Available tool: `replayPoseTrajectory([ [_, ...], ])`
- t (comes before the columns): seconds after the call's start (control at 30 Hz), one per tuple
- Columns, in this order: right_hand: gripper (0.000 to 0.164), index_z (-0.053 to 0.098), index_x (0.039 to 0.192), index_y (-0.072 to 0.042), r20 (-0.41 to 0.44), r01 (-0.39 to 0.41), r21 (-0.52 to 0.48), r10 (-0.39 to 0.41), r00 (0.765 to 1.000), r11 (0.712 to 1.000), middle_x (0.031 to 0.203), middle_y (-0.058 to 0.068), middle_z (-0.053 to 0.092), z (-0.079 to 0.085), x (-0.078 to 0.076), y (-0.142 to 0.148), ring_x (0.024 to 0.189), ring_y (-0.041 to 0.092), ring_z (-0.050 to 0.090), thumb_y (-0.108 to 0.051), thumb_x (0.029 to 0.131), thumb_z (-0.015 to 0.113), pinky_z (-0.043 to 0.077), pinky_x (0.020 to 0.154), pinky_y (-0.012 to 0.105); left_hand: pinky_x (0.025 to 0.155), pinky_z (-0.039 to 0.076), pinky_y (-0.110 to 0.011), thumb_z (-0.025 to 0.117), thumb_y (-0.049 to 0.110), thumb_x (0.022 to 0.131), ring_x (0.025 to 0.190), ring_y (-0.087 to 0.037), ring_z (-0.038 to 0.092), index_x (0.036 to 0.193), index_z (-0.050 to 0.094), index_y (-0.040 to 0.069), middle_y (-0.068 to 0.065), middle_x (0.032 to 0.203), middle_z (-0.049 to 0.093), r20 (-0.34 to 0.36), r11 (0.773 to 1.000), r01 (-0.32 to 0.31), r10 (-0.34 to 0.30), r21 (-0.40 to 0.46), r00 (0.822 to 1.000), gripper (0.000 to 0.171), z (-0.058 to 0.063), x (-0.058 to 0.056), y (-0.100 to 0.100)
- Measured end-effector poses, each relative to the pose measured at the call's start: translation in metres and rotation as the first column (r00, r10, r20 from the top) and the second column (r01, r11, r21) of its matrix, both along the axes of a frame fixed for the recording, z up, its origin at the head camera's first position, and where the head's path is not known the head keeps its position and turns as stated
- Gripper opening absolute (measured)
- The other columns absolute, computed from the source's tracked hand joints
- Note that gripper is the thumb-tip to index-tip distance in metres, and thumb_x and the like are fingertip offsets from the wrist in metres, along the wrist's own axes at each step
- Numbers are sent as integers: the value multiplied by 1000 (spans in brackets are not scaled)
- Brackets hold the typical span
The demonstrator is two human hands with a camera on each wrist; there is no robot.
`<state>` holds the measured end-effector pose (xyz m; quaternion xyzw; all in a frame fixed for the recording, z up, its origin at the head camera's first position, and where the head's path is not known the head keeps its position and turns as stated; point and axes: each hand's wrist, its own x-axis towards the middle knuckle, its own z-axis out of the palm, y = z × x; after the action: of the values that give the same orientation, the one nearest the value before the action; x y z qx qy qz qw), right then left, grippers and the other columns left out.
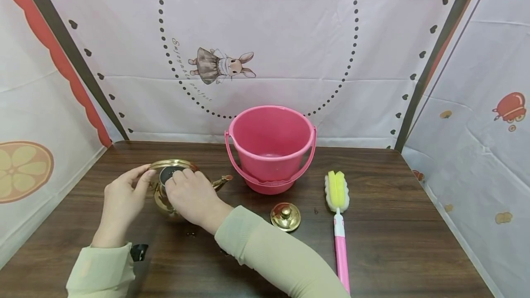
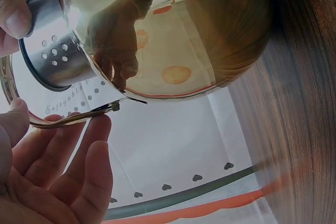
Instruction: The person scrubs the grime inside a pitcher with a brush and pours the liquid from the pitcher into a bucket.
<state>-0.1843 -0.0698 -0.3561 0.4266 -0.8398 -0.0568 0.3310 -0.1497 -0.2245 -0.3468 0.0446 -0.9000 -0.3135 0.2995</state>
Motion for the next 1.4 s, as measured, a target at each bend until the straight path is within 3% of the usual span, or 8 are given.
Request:
replayPoseTrajectory([
  [0.43,19,66,100,-16,-49,-18,-13,17,999,1000,92,-3,62,5,2,3,82,13,58,-18,97,47,47,59,26,71,50,-53,56,23,96,87,-39,64,117,65,-2,-26,113,65,5,1000,-1,1,-1,1000,34,1,0,1],
  [0.9,17,66,105,-14,23,-24,1,24,999,1000,93,-2,61,7,5,5,82,13,56,-21,96,53,48,62,24,71,49,-52,56,23,96,85,-38,64,116,65,-2,-26,111,65,4,1000,0,0,-10,1000,33,0,-2,-1],
  [1.4,15,66,101,-15,-2,-54,1,54,999,999,91,-2,61,7,9,11,83,13,56,-18,96,53,45,61,23,70,49,-52,58,21,95,83,-37,64,115,66,-2,-25,109,66,-10,1000,5,-5,-14,1000,31,-1,-1,-3],
])
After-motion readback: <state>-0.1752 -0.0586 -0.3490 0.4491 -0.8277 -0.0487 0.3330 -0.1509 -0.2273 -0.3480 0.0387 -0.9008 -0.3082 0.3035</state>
